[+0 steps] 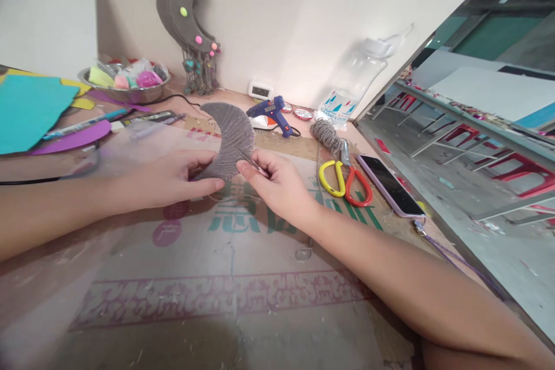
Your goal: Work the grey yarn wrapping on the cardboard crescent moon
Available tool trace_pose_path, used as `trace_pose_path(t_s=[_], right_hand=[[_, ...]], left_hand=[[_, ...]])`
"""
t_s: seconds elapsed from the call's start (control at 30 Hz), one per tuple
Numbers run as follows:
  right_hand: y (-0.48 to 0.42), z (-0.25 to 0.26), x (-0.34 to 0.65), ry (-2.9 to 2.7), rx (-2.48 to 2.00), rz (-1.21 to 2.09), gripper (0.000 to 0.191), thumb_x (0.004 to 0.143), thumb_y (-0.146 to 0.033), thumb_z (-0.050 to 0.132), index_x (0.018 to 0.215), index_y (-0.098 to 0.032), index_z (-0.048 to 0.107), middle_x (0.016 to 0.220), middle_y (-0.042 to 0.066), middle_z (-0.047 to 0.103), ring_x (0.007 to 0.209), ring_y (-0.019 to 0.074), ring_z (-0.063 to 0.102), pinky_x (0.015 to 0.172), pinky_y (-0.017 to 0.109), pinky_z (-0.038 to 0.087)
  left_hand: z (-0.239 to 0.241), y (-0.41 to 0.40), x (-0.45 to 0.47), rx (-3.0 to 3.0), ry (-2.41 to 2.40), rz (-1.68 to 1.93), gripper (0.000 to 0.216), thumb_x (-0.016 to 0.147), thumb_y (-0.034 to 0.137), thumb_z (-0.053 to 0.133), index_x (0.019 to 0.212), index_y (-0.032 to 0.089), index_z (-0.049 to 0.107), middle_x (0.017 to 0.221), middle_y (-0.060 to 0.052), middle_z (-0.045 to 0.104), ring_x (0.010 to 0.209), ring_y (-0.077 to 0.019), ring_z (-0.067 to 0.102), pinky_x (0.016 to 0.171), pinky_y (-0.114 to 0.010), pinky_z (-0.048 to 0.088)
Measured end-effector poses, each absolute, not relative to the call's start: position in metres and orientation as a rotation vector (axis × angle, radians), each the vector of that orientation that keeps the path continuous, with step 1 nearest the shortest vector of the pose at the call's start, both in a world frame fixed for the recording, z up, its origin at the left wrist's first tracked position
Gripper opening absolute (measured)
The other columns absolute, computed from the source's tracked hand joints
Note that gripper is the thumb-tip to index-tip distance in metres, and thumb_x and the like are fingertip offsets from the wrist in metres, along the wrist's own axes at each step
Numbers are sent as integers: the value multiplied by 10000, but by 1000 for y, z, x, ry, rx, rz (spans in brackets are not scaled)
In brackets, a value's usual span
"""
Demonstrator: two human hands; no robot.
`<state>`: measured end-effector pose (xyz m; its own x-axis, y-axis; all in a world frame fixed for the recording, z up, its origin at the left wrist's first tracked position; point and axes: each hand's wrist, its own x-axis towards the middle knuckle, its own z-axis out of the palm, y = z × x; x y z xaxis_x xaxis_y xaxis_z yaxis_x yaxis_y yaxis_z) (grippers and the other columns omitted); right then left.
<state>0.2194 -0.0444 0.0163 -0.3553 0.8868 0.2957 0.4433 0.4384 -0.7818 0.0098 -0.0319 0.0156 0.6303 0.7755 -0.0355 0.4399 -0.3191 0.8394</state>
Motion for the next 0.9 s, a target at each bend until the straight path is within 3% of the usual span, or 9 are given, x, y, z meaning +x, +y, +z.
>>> trace_pose_path(t_s=[0.2, 0.5, 0.9], right_hand=[[-42, 15, 220, -1936, -1094, 820, 381, 860, -524, 524, 689, -187, 480, 633, -31, 364, 589, 98, 338, 538, 240, 308], [-44, 17, 218, -1887, -1075, 856, 352, 877, -465, 526, 675, -185, 455, 582, -54, 321, 518, 73, 282, 477, 223, 241], [-44, 16, 218, -1925, -1034, 816, 323, 891, -426, 520, 683, -184, 468, 597, -52, 327, 538, 74, 293, 486, 216, 260]], left_hand=[[14, -30, 10, 2035, 917, 542, 112, 827, 304, 511, 840, 197, 540, 717, 25, 554, 637, -124, 556, 545, -232, 435], [17, -32, 10, 2026, 972, 512, 285, 863, 458, 478, 827, 185, 550, 731, -1, 597, 631, -133, 582, 522, -230, 428], [17, -31, 11, 2058, 950, 525, 159, 845, 332, 483, 800, 194, 545, 666, 13, 563, 594, -126, 558, 524, -227, 425]])
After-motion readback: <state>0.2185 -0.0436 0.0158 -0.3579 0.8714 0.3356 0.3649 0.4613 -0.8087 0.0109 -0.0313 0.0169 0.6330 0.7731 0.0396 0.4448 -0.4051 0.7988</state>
